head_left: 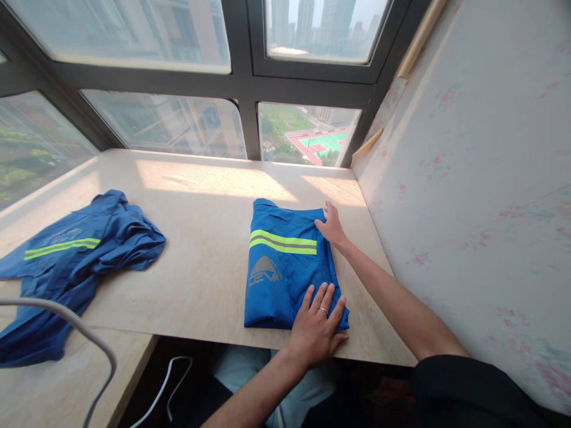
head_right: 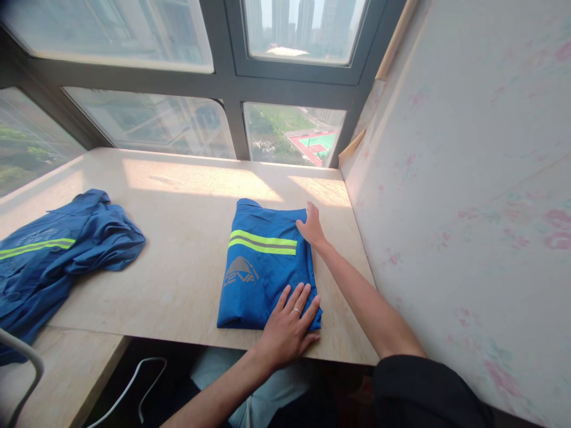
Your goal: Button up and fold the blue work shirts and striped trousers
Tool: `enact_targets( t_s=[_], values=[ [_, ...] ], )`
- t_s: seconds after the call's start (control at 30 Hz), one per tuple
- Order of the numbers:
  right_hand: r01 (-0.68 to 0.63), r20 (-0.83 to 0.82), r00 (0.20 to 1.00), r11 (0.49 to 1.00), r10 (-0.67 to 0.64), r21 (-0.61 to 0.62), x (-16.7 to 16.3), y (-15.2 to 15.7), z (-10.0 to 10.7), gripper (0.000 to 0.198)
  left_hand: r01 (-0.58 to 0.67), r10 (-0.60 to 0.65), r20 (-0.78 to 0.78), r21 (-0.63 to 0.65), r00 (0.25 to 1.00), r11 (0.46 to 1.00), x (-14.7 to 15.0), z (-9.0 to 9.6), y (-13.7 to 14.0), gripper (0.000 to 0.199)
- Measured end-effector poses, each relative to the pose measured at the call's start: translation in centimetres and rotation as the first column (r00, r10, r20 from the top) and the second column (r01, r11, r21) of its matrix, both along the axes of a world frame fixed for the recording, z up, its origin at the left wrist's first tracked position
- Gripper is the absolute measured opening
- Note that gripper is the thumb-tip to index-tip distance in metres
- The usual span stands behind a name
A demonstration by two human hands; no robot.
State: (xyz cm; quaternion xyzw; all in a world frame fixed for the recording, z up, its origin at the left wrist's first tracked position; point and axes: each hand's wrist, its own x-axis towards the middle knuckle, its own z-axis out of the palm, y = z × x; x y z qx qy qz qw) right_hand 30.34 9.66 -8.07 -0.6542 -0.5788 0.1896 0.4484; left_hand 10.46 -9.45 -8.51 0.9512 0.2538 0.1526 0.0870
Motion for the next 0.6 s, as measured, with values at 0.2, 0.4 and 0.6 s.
enact_targets(
  t_s=[0.2,0.4,0.6],
  values=[
    [-0.181,0.616,0.773,0.983,0.152,-0.015,-3.7,-6.4,-0.4,0.067,0.073,-0.075,0.184,0.018,0.980,0.997,-0.9,1.3,-0.3,0.057],
    [-0.111,0.648,0.741,0.984,0.174,-0.136,-4.1,-7.9,-3.2,0.072,-0.153,0.049,0.570,0.136,0.820,0.979,-7.5,3.7,-1.8,0.042],
    [-0.121,0.655,0.733,0.983,0.183,-0.140,-3.7,-7.5,-3.3,0.076,-0.542,0.494,0.389,0.015,0.778,0.840,-13.0,2.7,-0.3,0.081]
  ],
)
